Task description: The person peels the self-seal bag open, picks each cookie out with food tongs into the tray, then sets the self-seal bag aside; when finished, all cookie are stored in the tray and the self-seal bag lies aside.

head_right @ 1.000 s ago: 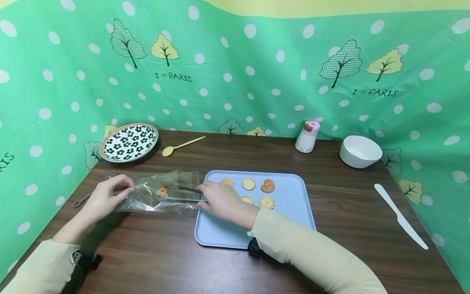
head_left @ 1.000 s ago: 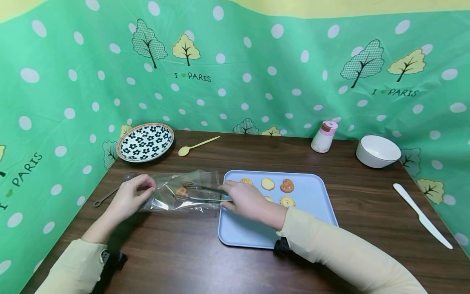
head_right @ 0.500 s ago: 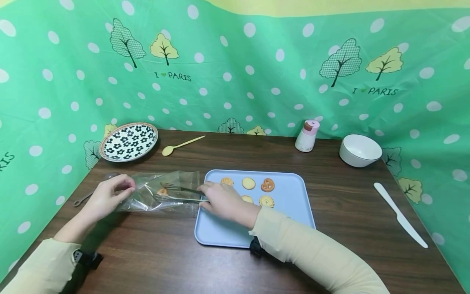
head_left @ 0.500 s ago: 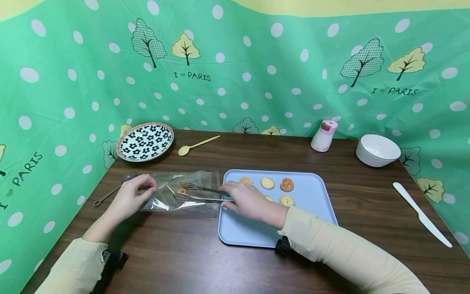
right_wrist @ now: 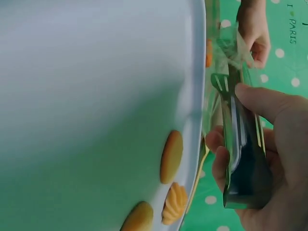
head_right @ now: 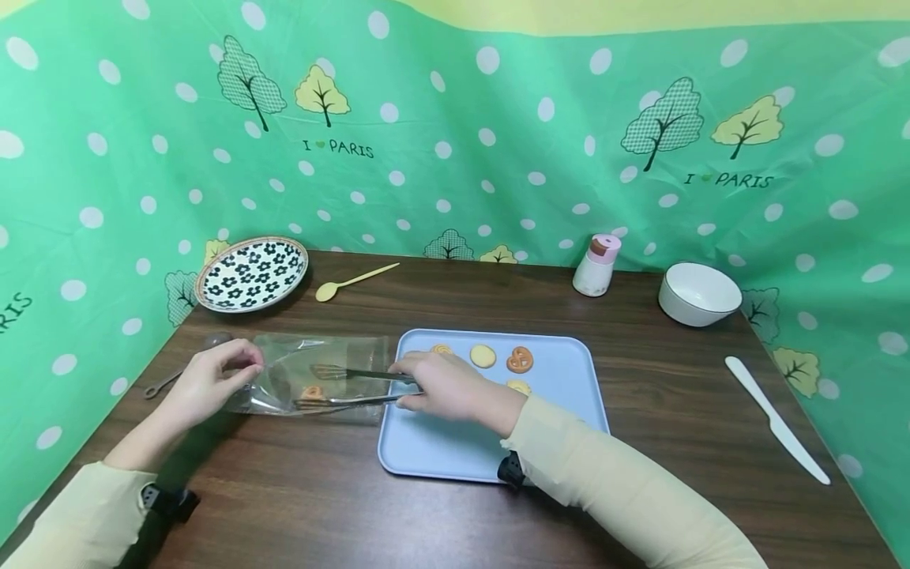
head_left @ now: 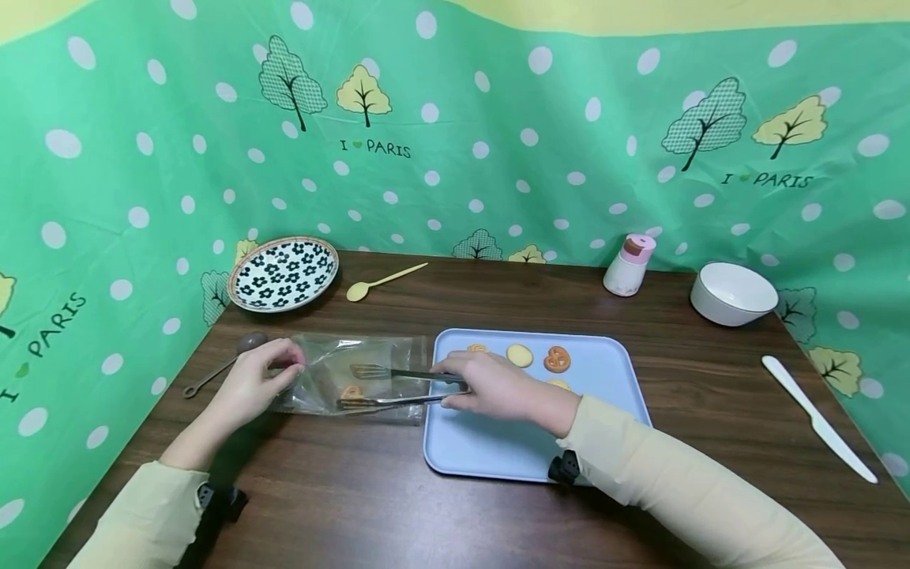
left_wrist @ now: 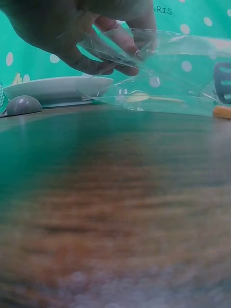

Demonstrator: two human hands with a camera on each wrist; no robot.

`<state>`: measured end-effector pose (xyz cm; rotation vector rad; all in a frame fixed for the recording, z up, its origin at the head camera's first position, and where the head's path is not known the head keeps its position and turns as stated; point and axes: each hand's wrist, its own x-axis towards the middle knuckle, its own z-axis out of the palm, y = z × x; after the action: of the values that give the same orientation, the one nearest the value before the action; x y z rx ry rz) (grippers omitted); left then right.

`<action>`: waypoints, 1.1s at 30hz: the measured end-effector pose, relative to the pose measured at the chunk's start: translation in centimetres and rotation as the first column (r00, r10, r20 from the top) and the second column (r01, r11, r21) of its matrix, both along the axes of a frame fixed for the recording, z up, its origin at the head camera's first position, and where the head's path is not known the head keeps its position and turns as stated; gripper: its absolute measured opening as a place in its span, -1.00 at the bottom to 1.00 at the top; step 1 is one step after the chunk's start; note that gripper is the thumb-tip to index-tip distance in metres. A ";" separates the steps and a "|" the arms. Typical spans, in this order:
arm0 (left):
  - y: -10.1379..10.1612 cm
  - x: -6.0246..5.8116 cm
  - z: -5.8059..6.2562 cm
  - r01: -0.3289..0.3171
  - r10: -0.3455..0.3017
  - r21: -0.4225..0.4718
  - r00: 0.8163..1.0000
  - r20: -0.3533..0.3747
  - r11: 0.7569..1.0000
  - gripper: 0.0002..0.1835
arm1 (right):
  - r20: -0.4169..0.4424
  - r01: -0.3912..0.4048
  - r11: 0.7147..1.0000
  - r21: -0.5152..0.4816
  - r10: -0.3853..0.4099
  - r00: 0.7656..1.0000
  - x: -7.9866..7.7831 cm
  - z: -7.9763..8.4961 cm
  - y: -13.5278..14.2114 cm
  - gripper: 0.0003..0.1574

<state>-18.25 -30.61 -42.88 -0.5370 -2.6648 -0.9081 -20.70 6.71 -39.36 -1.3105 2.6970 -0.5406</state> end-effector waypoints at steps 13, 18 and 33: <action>-0.1 0.1 -0.3 0.039 -0.039 -0.012 0.999 0.019 0.999 -0.78 | -0.018 -0.051 0.998 0.026 0.052 0.998 -0.3 -1.6 -0.3 -0.49; -0.1 0.1 -0.3 0.038 -0.038 -0.018 0.999 0.019 0.999 -0.79 | -0.010 -0.054 0.998 0.010 0.054 0.998 -0.2 -1.6 -0.2 -0.51; -0.1 0.1 -0.4 0.034 -0.033 -0.020 0.999 0.033 0.999 -0.80 | -0.038 -0.004 0.999 -0.036 0.002 0.999 0.1 -0.1 2.5 -0.53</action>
<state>-18.17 -30.75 -43.24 -0.5783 -2.7043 -0.9077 -20.61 9.23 -39.48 -1.3470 2.7273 -0.5725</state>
